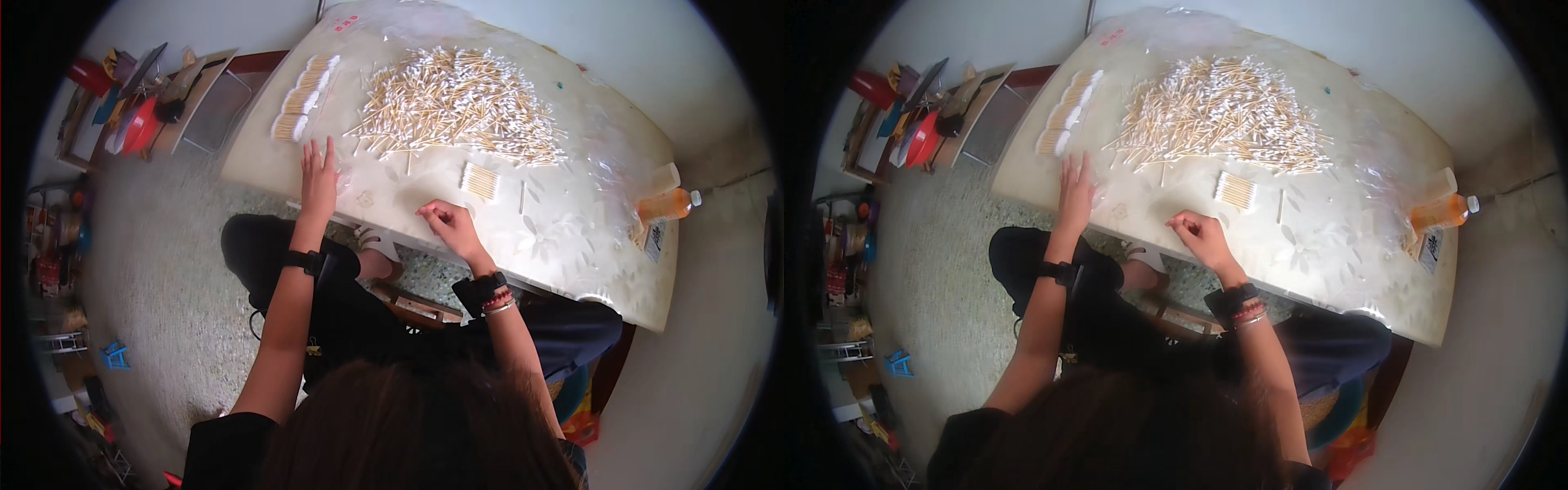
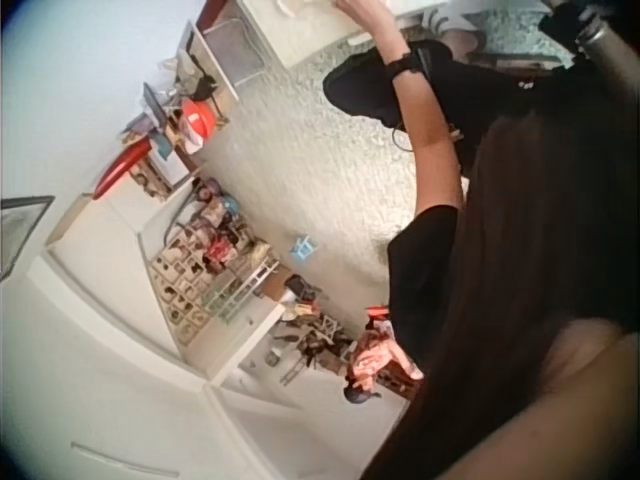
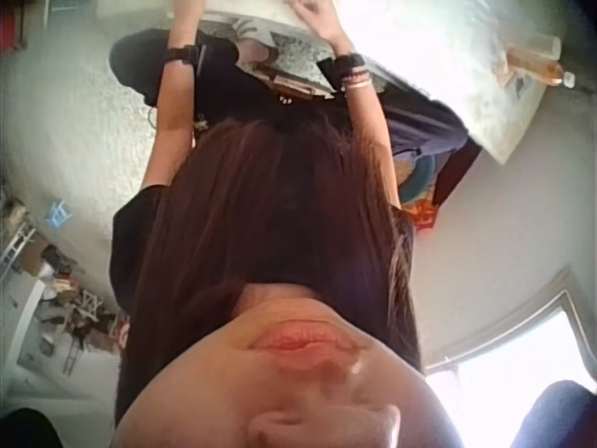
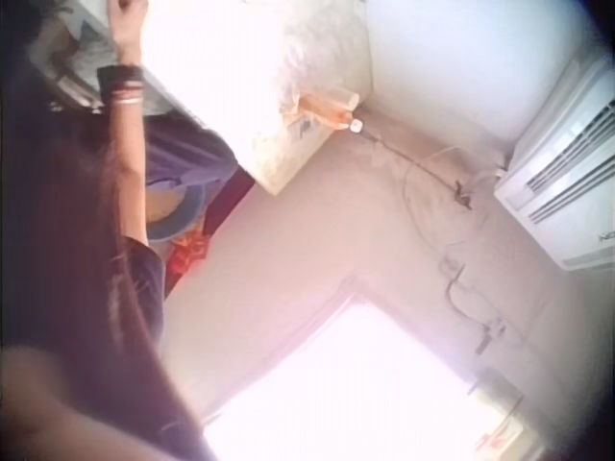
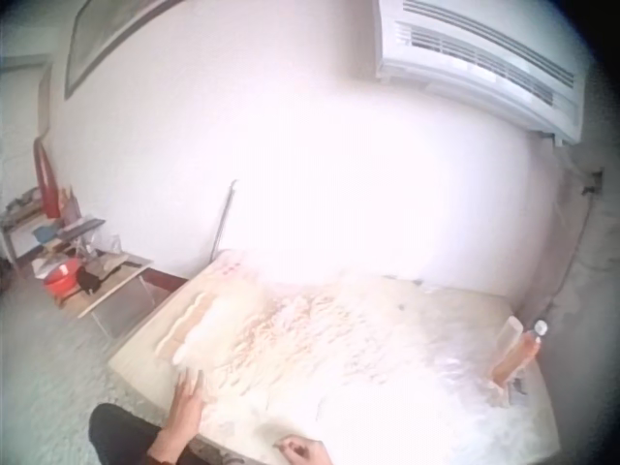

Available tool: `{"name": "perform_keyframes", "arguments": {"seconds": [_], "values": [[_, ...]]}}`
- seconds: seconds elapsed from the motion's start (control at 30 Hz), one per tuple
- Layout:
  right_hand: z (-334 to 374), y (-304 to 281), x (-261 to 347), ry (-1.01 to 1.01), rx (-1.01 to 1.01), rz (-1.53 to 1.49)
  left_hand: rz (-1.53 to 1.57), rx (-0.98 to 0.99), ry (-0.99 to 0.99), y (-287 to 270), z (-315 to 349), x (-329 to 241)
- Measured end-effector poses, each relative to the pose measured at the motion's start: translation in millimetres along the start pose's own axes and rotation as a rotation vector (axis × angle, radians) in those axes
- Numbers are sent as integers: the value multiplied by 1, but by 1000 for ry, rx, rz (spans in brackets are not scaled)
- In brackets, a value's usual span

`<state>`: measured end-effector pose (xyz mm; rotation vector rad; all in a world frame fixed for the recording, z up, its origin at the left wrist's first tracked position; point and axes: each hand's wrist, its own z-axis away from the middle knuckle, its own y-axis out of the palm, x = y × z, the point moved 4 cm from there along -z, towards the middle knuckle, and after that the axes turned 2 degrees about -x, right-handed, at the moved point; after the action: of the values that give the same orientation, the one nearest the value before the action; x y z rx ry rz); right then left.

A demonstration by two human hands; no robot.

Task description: The recorder is sorting and packaging cotton swabs into small plastic bags.

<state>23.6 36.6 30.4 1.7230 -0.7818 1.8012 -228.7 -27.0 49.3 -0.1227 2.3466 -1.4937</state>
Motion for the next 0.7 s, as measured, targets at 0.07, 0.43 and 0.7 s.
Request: {"name": "perform_keyframes", "arguments": {"seconds": [0.07,0.43,0.7], "values": [[4,-10,3,25,-14,14,-53,-20,-28,-2,-10,-17],[23,-76,-4,-28,-374,1290,177,154,248,76,21,-194],[34,-66,-6,60,-360,1329,175,167,170,70,37,-199]]}}
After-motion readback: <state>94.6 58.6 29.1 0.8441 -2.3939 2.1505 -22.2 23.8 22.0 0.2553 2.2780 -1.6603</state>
